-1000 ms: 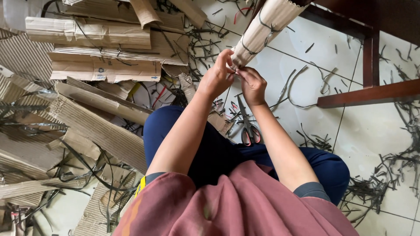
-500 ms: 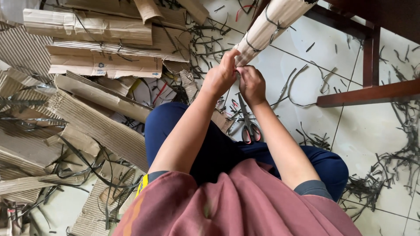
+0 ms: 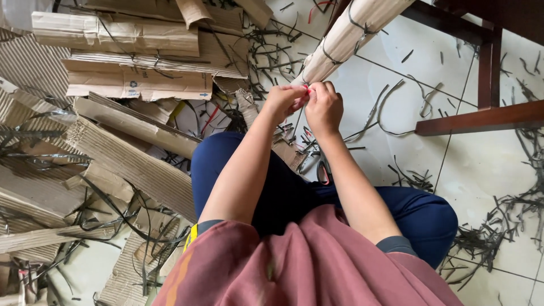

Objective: Wrapping cardboard around furniture legs and securing it by tying plastic strips

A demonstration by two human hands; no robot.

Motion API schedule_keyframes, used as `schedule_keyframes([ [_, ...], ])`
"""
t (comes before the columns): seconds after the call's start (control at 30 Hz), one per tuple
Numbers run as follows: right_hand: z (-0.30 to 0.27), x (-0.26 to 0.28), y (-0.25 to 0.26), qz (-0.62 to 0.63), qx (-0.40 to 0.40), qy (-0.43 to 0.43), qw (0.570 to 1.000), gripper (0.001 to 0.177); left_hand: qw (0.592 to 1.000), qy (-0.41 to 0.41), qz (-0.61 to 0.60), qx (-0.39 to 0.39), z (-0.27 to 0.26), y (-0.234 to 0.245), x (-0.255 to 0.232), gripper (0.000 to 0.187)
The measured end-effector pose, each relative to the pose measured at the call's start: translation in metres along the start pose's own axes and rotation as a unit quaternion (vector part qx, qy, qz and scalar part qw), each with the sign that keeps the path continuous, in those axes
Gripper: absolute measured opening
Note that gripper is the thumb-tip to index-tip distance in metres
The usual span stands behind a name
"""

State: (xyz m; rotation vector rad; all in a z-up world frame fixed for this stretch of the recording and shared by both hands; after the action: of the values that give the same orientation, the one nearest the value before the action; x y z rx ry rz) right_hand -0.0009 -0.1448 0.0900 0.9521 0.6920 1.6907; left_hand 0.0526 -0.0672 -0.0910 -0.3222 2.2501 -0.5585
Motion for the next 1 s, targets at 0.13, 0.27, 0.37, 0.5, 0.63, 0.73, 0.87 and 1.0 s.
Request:
schedule_keyframes([
  [0.13,-0.001,-0.001,-0.002,0.008,0.004,-0.025,1.0,0.003,0.999,0.031,-0.024,0.004,0.014,-0.002,0.01,0.022],
  [0.27,0.001,0.007,0.004,-0.024,-0.014,0.0,1.0,0.003,0.999,0.049,-0.016,0.008,0.015,-0.003,0.006,0.022],
  [0.37,-0.002,0.01,0.003,-0.055,-0.028,0.037,0.997,0.006,0.999,0.027,0.031,0.007,-0.015,-0.006,-0.018,0.025],
  [0.5,-0.005,0.008,-0.002,-0.072,-0.042,0.072,0.994,0.012,0.985,-0.07,0.158,0.007,-0.027,-0.011,-0.047,0.02],
  [0.63,-0.007,0.005,0.006,-0.031,-0.046,0.063,0.996,0.011,0.955,-0.107,0.276,0.0,-0.011,-0.012,-0.037,0.017],
  [0.73,-0.014,-0.02,-0.009,0.02,-0.028,0.051,0.998,0.006,0.963,-0.079,0.257,-0.017,-0.004,-0.006,-0.022,0.021],
  [0.87,-0.004,-0.036,-0.001,0.044,-0.013,-0.003,0.999,0.006,0.988,-0.059,0.095,-0.109,0.016,0.023,-0.014,0.02],
  [1.0,-0.015,-0.113,-0.026,0.083,-0.01,-0.139,0.987,0.01,0.967,-0.068,-0.146,-0.196,-0.009,0.066,-0.051,0.017],
])
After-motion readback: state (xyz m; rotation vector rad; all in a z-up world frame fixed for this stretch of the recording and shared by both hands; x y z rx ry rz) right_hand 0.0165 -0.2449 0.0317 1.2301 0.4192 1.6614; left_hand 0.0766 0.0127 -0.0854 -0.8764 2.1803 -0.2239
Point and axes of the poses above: each hand's wrist, its own z-axis towards the middle knuckle, its own y-axis out of the back of the hand, x = y × z, the point moved 10 cm from there along z, towards the middle knuckle
